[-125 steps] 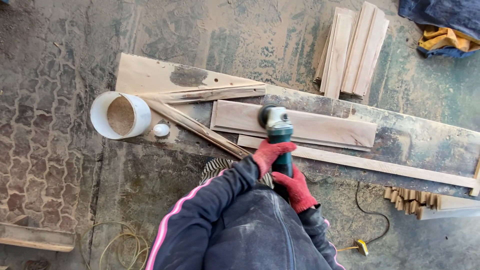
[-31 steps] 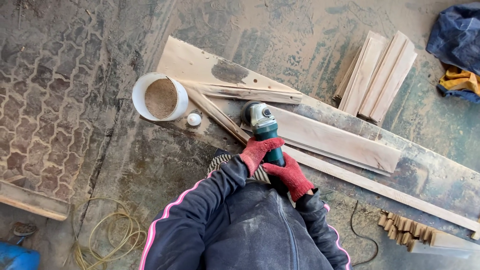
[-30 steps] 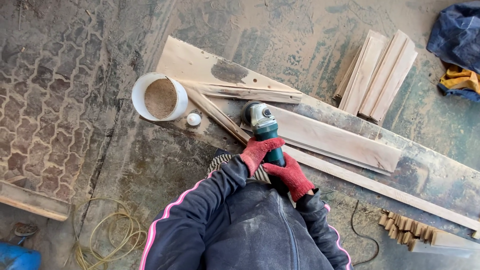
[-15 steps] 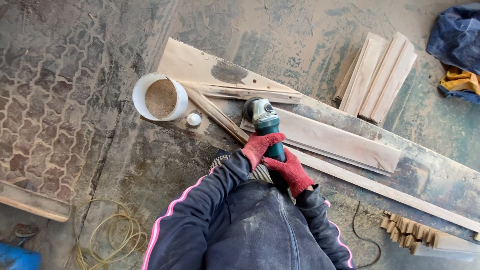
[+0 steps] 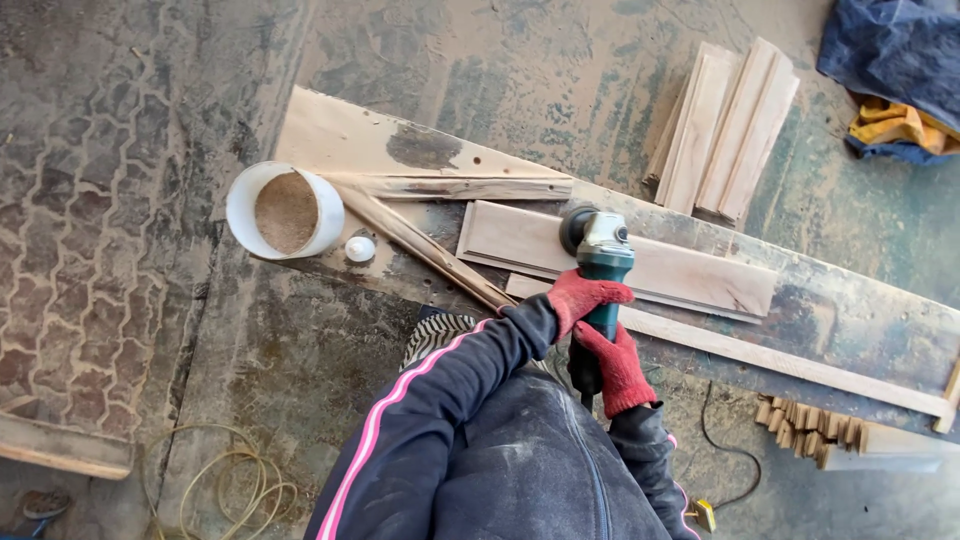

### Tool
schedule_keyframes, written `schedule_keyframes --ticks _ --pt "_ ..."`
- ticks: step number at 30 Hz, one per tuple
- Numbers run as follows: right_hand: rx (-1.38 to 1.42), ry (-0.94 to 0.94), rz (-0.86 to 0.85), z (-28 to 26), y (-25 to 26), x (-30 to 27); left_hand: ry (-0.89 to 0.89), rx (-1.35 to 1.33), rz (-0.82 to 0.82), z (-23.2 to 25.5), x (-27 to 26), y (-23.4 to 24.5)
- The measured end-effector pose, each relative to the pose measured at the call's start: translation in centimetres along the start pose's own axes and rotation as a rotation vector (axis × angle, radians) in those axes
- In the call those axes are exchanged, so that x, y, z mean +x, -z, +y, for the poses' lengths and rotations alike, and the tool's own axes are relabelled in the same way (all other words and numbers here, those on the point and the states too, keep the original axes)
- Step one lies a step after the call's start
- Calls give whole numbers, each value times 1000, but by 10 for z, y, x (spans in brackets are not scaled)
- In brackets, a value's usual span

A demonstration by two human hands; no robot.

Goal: Sanding a piece of wood using an angle grinder with a sanding disc.

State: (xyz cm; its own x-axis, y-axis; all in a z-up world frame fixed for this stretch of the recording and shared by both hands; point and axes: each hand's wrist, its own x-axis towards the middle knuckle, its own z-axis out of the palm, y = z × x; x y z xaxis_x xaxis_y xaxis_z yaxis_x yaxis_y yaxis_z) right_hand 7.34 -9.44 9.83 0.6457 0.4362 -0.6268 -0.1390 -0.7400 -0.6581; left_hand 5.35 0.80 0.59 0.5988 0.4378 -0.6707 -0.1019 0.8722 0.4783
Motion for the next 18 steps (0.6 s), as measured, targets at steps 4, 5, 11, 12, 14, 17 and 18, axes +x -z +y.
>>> schedule_keyframes --ticks 4,5,11,12,14,17,18 --pt "58 2 33 -11 2 -13 14 127 -39 -8 9 -7" --pt "52 7 16 -20 -2 -20 14 145 -30 -5 8 -6" --pt "-10 49 -127 -15 -27 -1 -38 -64 75 25 -27 36" --pt "-18 51 -136 -18 -33 -1 -43 -72 81 30 -33 45" --pt "-60 50 -224 -23 -45 -1 -79 -142 158 38 -46 62" --pt "-218 65 -298 -45 -62 -15 -109 -180 209 45 -58 82" --pt "-220 65 -300 -48 -66 -16 -109 -182 211 47 -60 85"
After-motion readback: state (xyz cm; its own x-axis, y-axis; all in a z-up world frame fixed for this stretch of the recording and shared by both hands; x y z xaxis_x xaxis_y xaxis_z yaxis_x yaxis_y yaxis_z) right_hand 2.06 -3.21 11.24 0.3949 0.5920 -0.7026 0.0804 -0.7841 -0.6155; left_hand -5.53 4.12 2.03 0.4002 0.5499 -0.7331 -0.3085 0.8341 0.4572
